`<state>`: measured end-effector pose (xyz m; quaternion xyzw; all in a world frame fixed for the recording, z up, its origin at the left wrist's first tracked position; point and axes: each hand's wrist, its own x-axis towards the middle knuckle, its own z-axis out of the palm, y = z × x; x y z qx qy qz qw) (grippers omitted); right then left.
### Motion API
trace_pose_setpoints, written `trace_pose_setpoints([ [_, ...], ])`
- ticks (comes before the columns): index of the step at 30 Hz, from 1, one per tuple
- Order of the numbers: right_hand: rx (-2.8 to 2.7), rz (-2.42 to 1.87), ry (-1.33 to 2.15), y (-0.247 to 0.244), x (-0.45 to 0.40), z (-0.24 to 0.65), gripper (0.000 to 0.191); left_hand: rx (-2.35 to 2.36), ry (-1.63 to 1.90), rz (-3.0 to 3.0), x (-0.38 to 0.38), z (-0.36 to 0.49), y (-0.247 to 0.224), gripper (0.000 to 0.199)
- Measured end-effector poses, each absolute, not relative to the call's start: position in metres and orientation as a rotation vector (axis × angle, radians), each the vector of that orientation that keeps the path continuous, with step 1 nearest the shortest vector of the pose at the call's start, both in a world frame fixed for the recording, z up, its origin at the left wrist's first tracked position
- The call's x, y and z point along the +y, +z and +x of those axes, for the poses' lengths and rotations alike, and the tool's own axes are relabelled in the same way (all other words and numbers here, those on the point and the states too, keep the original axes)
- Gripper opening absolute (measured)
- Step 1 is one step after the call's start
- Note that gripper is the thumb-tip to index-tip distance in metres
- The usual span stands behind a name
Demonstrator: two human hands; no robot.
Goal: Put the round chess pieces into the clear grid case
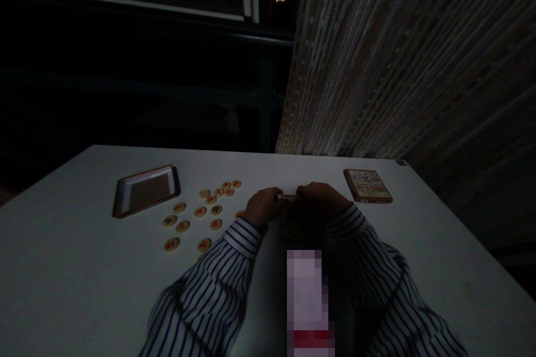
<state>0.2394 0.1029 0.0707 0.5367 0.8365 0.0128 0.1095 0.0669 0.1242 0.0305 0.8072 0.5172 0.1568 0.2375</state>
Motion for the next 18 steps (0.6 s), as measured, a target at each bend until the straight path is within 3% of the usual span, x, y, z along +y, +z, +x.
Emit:
trace_pose_setpoints([
  [18,2.365,1.581,0.037,0.076,0.0988,0.229,0.025,1.446,0.378,2.262,0.127,0.066,0.027,0.032],
])
